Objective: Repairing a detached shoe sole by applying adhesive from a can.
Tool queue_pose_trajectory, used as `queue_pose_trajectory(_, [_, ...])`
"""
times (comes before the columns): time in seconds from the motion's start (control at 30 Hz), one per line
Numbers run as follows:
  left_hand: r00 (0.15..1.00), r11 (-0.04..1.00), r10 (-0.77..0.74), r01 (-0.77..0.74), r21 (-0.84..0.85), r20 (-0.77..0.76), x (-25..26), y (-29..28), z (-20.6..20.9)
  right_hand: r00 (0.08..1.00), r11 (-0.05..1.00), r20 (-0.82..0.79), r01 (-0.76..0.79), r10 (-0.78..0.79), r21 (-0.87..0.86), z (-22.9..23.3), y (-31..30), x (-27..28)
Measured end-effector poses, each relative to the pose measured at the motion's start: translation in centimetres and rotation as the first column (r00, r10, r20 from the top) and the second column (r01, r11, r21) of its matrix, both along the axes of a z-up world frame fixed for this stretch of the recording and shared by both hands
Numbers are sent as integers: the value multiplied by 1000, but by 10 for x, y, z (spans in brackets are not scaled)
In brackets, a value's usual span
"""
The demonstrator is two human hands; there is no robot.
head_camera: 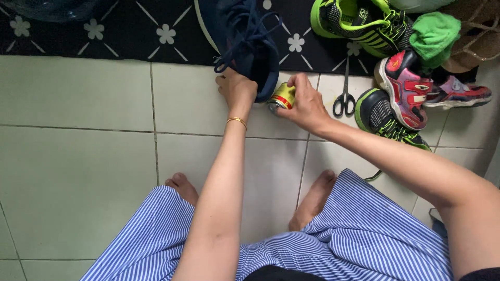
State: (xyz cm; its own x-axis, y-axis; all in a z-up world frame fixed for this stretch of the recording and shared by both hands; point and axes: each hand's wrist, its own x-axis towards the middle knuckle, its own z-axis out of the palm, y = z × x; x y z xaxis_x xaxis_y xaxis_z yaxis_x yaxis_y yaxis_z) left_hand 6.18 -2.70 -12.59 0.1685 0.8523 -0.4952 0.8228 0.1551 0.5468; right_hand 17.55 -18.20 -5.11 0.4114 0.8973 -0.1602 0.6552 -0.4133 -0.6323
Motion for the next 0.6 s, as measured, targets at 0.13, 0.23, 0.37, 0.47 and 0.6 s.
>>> queue_pose_trajectory(0.13, [1000,999,3,-3,-41,1,1,1,10,1000,1000,6,7,-7,-26,8,10,10])
queue_pose_trajectory(0.23, [1000,999,-7,7,-38,-13,2,-1,7,997,997,53,54,-51,-53,10,9,5])
queue_pose_trajectory(0.37, [1000,999,0,-1,-38,-23,2,3,13,998,1000,64,8,-7,-17,11,10,-4])
queue_pose_trajectory(0.47, [999,997,-10,6,-82,-45,6,6,20,996,999,72,45,-45,-1,12,20,19])
queue_pose_trajectory(0.6, [995,987,-31,16,-158,-96,3,5,11,989,993,99,102,-107,53,-1,22,38])
